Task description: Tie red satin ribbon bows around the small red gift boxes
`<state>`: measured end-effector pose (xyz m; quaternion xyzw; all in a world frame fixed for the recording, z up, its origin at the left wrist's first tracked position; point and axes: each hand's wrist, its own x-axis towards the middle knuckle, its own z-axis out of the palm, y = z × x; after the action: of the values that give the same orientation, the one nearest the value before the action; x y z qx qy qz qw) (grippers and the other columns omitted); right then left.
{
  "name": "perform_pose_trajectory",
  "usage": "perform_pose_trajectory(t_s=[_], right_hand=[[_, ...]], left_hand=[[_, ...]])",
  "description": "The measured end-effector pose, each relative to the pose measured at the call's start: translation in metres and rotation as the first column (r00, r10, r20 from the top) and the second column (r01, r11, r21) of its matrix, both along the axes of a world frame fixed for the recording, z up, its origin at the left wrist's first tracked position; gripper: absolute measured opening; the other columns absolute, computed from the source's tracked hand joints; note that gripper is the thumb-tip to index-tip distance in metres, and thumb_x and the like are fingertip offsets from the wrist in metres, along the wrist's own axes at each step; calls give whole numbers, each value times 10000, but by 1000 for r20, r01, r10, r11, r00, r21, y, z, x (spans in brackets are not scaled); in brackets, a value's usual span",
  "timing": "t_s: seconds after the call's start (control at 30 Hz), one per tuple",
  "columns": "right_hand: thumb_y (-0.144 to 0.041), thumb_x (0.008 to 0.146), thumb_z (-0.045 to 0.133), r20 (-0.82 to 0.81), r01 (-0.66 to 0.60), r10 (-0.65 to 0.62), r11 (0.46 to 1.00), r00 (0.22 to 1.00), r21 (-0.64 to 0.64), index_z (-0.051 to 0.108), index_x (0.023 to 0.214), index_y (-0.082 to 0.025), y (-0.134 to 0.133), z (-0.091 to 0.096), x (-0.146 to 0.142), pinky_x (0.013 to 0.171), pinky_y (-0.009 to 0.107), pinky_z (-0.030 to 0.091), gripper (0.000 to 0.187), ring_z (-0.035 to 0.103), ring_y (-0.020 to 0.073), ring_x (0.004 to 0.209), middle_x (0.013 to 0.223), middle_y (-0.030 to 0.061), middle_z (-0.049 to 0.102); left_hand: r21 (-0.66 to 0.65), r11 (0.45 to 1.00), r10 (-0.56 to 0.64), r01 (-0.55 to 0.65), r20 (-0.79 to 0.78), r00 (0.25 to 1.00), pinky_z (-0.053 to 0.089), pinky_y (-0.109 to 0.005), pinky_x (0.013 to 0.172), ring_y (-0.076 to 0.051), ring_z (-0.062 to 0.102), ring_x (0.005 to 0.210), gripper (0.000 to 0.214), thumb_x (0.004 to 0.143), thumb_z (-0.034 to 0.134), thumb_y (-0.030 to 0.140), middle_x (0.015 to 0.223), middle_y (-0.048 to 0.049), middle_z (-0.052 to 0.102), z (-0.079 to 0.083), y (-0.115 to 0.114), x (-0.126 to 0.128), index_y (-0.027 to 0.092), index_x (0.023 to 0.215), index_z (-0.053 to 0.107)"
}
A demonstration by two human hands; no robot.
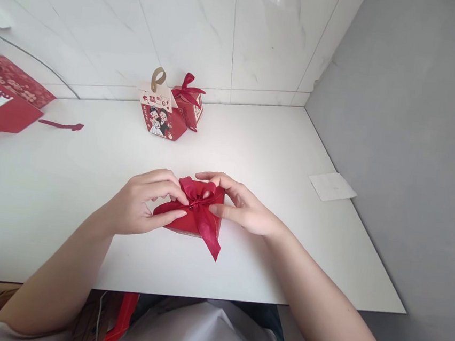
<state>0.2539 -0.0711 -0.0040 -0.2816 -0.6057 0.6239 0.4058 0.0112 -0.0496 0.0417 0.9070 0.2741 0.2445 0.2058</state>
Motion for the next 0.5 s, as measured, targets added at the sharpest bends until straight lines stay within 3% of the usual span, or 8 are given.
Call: perform_pose_trajectory(t_s=[0.2, 0.3, 0.5], right_hand=[[-237, 906, 635, 105, 68, -79, 992, 991, 103, 659, 936, -239, 2, -3, -3, 1034, 414, 421, 38, 546, 242, 1223, 1377, 51, 546], [-288, 894, 666, 81, 135, -141, 988, 987, 72, 675, 889, -237, 3, -6, -6, 1012, 414, 434, 52, 567, 243, 1185, 1337, 52, 577], [-347, 878, 692, 55, 207, -206, 978, 977, -7, 699, 874, -232, 4, -9, -10, 974, 402, 454, 115, 606, 230, 1108, 1296, 51, 610]], left_hand=[[40, 997, 67, -67, 17, 998, 451, -260, 724, -125, 548, 771, 54, 894, 603, 169, 798, 4, 627, -6, -1, 5, 192, 850, 624], [-4, 995, 98, -98, 64, 993, 445, -237, 707, -98, 537, 732, 52, 930, 560, 165, 825, 13, 626, -7, -2, 4, 191, 895, 587], [-64, 985, 159, -157, 28, 987, 435, -248, 700, -115, 524, 741, 104, 879, 655, 280, 775, 13, 583, -5, -2, 6, 191, 854, 607]])
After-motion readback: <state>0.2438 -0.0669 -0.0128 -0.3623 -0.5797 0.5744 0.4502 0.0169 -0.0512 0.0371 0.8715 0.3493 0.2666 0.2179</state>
